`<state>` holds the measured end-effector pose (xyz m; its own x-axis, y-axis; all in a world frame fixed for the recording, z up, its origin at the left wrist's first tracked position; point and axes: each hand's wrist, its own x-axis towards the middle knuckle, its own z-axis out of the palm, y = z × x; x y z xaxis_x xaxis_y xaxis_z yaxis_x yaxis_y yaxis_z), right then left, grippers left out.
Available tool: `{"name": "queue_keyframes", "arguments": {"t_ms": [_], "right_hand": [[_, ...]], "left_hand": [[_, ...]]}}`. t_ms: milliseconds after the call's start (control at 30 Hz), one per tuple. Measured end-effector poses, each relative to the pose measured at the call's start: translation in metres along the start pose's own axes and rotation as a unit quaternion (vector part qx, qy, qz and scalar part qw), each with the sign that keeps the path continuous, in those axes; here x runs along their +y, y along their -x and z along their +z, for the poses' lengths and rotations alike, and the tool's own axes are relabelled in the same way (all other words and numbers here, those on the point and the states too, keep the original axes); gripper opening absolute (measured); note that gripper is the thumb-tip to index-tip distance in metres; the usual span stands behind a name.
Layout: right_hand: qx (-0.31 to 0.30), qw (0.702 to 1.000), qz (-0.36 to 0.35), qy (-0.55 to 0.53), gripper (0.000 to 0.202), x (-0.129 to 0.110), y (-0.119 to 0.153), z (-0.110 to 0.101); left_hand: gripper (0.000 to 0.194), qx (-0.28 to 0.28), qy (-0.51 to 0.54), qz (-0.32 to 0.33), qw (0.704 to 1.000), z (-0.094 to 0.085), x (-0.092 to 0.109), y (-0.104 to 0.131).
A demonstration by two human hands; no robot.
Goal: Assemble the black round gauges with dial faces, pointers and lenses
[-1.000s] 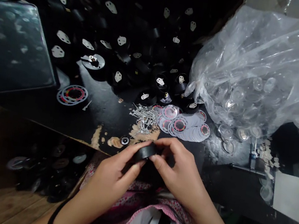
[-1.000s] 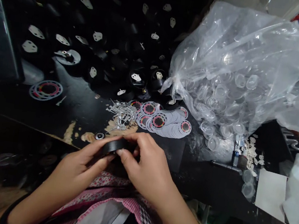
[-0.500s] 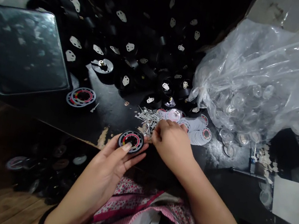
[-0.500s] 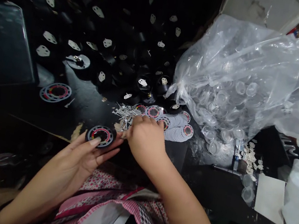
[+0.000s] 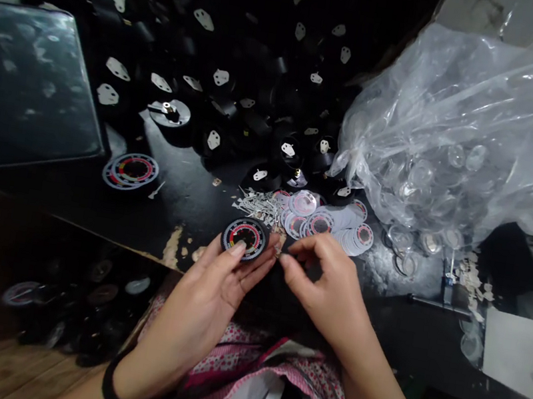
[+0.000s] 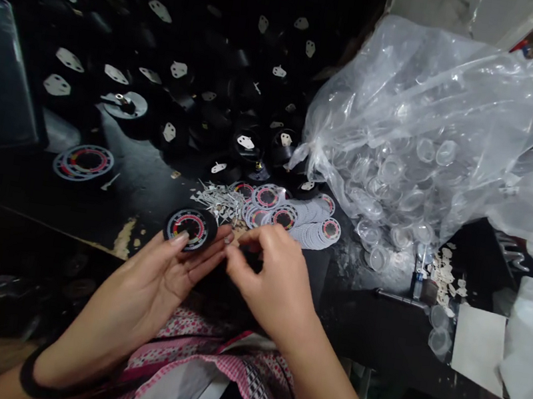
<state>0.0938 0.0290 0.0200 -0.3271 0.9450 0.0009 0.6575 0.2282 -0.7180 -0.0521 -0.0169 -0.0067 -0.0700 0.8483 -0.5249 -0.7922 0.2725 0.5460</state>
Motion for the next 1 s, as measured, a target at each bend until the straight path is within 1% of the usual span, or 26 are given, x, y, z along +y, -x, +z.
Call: {"name": "queue_keyframes", "arguments": {"t_ms": [100,200,267,333,433,500,567,633,700,767,867,1000], "right_hand": [[-0.007,1.000,0.016,0.014,0.010,-0.002,0.003,-0.002],[-0.009,1.000,0.008,-0.017,0.014,-0.003,0.005,-0.005],[-0.015,0.999,0.008,-0.045,0.011,-0.003,0.006,-0.008],[-0.012,0.999,0.010,-0.050,0.008,-0.002,0.007,-0.011],[-0.003,1.000,0.008,-0.018,0.011,-0.001,0.009,-0.016],[0.000,1.000,0.006,-0.014,0.013,-0.002,0.011,-0.019],[0.003,0.999,0.003,-0.049,0.013,-0.004,0.013,-0.020],[0.006,0.996,-0.005,-0.088,0.011,-0.006,0.015,-0.019],[0.009,0.996,-0.014,-0.084,0.010,-0.007,0.016,-0.017],[0.012,0.999,-0.014,-0.047,0.010,-0.008,0.017,-0.015],[0.010,1.000,-0.002,-0.001,0.011,-0.007,0.017,-0.013],[0.012,1.000,0.008,0.015,0.012,-0.008,0.018,-0.014]], "left_hand": [[0.018,-0.004,-0.058,0.053,0.997,0.002,-0.006,0.004],[0.020,-0.009,-0.103,0.072,0.992,0.001,-0.009,0.006],[0.021,-0.018,-0.125,0.081,0.989,0.000,-0.010,0.006],[0.021,-0.026,-0.141,0.086,0.986,-0.001,-0.010,0.007],[0.021,-0.032,-0.142,0.082,0.986,-0.002,-0.009,0.007],[0.025,-0.030,-0.129,0.078,0.988,-0.001,-0.008,0.005],[0.034,-0.016,-0.128,0.085,0.988,0.000,-0.007,0.001],[0.040,-0.017,-0.150,0.080,0.985,0.000,-0.008,-0.003],[0.037,-0.039,-0.174,0.047,0.983,0.001,-0.011,-0.007],[0.031,-0.063,-0.185,0.019,0.980,0.001,-0.015,-0.009],[0.032,-0.069,-0.206,0.028,0.976,0.001,-0.019,-0.009],[0.032,-0.068,-0.250,0.042,0.965,0.002,-0.016,-0.006]]}}
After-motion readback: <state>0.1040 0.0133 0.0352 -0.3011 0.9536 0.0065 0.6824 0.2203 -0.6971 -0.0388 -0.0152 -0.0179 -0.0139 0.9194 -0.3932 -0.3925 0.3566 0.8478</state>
